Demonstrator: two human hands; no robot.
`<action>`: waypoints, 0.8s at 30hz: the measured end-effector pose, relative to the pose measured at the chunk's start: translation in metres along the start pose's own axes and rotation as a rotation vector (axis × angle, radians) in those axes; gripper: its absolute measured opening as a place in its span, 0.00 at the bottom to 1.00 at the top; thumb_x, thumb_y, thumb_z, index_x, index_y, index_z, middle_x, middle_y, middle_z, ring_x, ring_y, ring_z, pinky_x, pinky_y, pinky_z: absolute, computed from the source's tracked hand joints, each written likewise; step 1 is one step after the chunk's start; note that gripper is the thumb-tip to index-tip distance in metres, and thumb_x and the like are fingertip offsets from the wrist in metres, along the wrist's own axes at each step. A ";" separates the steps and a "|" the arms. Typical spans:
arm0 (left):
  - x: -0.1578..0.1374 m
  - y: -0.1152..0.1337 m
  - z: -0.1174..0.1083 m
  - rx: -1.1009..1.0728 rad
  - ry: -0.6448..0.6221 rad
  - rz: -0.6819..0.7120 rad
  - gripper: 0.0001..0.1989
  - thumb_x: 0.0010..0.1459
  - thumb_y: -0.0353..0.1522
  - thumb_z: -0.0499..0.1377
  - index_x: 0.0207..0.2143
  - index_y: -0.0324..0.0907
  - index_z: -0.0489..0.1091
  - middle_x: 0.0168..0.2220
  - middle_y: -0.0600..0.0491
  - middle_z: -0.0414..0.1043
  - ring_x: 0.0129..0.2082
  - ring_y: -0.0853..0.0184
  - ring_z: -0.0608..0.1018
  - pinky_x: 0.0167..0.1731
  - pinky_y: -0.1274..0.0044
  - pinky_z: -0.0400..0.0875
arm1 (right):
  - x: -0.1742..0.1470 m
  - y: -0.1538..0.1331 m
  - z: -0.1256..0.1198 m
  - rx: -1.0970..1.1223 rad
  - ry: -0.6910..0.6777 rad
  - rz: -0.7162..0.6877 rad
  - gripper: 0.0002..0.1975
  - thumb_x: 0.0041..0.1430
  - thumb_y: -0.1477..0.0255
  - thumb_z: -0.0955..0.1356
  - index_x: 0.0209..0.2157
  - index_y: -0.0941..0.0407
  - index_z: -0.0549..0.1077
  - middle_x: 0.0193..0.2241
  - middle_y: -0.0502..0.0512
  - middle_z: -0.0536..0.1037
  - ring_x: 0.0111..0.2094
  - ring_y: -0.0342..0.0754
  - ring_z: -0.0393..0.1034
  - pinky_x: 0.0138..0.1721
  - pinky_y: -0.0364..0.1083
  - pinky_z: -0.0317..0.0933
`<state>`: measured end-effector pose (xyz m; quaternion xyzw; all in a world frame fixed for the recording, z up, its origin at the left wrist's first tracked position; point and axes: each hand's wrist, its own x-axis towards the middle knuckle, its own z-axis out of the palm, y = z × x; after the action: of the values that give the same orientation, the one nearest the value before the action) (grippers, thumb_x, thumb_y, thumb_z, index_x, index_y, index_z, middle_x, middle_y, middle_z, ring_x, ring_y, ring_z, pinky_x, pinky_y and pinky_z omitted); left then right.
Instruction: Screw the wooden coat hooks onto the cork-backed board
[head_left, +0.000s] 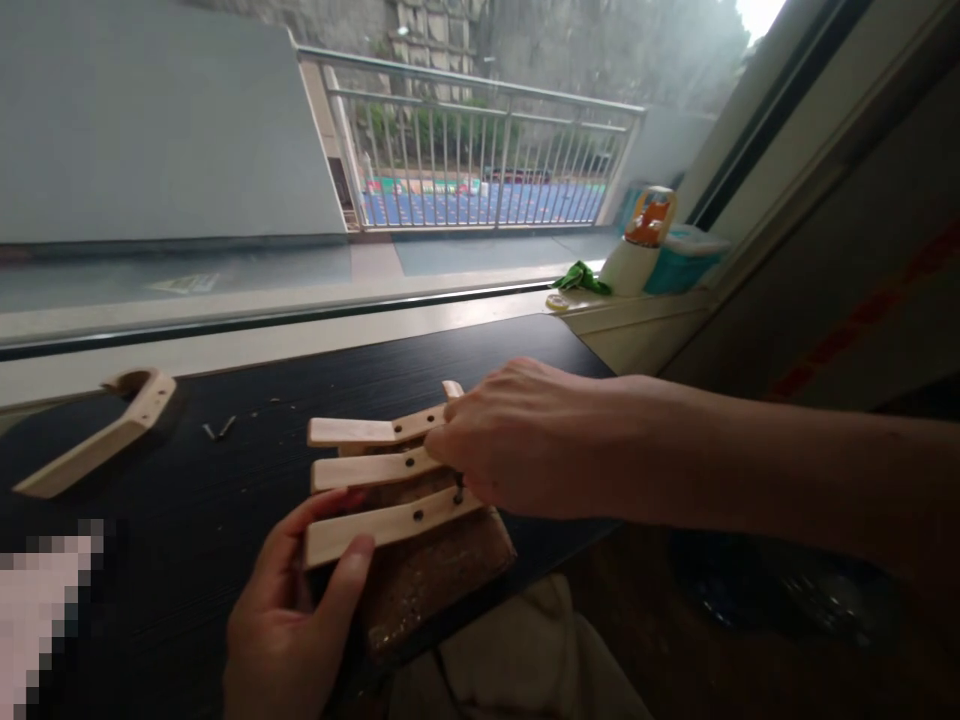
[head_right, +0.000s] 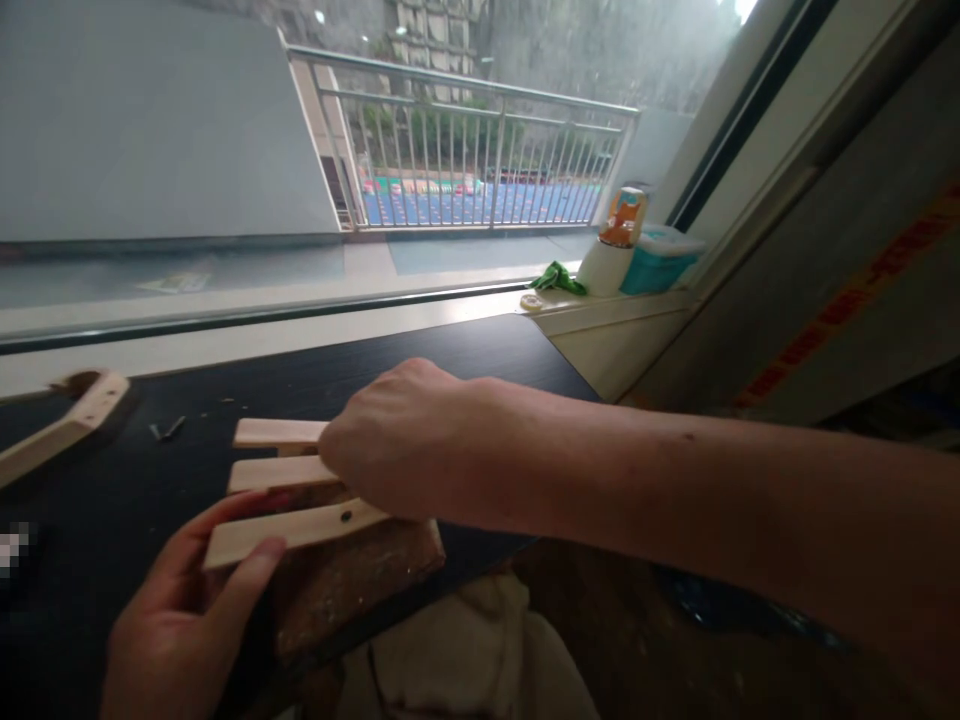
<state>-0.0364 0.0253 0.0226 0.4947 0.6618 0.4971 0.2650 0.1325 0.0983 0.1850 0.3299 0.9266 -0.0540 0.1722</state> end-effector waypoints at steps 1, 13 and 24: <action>0.000 0.001 0.002 -0.031 -0.015 -0.022 0.19 0.47 0.44 0.59 0.41 0.46 0.68 0.40 0.56 0.74 0.42 0.62 0.76 0.47 0.72 0.71 | 0.000 -0.001 -0.002 0.020 -0.012 -0.030 0.06 0.52 0.80 0.65 0.26 0.59 0.74 0.25 0.53 0.75 0.26 0.44 0.67 0.25 0.42 0.52; -0.004 -0.007 0.012 0.023 -0.058 0.139 0.13 0.51 0.40 0.58 0.38 0.44 0.69 0.43 0.55 0.71 0.47 0.63 0.72 0.56 0.72 0.61 | 0.005 0.009 0.014 0.061 0.011 0.085 0.06 0.54 0.75 0.65 0.30 0.59 0.74 0.23 0.53 0.74 0.29 0.45 0.69 0.28 0.42 0.58; -0.004 -0.015 0.008 0.085 -0.077 0.197 0.15 0.51 0.40 0.57 0.41 0.46 0.68 0.45 0.55 0.70 0.48 0.64 0.72 0.54 0.73 0.63 | 0.005 -0.005 -0.012 -0.034 -0.103 -0.077 0.04 0.52 0.79 0.67 0.28 0.59 0.74 0.24 0.53 0.75 0.27 0.43 0.67 0.27 0.41 0.56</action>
<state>-0.0337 0.0242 0.0052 0.5870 0.6196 0.4729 0.2189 0.1227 0.0999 0.1946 0.2881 0.9293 -0.0618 0.2228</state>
